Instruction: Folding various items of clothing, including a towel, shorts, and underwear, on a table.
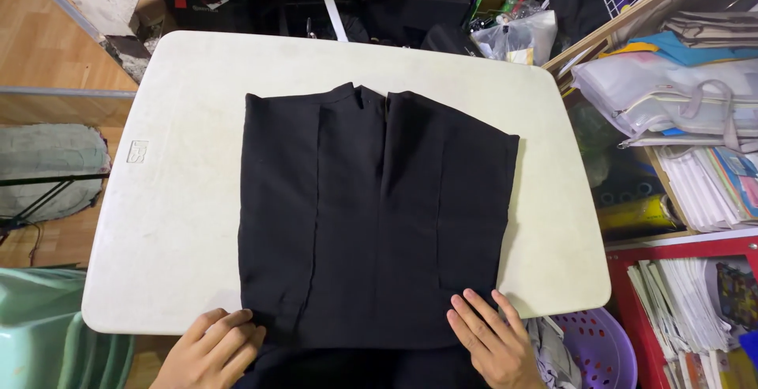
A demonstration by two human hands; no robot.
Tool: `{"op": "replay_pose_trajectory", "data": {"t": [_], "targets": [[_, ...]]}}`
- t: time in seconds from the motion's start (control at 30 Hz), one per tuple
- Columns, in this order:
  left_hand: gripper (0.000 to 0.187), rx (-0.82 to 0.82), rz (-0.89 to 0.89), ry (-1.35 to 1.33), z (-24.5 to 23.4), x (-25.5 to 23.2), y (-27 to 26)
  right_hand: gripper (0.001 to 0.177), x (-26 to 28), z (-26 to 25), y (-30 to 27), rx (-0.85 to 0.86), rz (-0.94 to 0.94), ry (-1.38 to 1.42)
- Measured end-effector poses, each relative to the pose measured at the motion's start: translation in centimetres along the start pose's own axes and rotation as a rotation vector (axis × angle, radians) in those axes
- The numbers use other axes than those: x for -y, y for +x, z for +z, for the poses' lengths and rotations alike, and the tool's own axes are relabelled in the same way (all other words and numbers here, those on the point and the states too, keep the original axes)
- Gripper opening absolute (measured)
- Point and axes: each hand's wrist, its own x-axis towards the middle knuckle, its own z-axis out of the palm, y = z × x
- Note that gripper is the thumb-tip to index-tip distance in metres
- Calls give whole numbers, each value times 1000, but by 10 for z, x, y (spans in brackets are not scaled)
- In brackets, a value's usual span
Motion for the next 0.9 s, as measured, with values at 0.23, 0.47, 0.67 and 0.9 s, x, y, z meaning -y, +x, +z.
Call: {"op": "replay_pose_trajectory", "data": {"t": [0.23, 0.47, 0.67, 0.9], "targets": [[24, 64, -61, -49, 10, -4, -5, 45, -1, 5, -5, 20, 46, 8], [22, -11, -190, -35, 28, -15, -15, 59, -1, 20, -22, -81, 117, -9], [25, -111, -302, -8, 43, -19, -30, 51, -9, 30, -39, -287, 191, -67], [33, -125, -481, 12, 33, -25, -19, 50, -10, 39, -67, -313, 278, -135]]}}
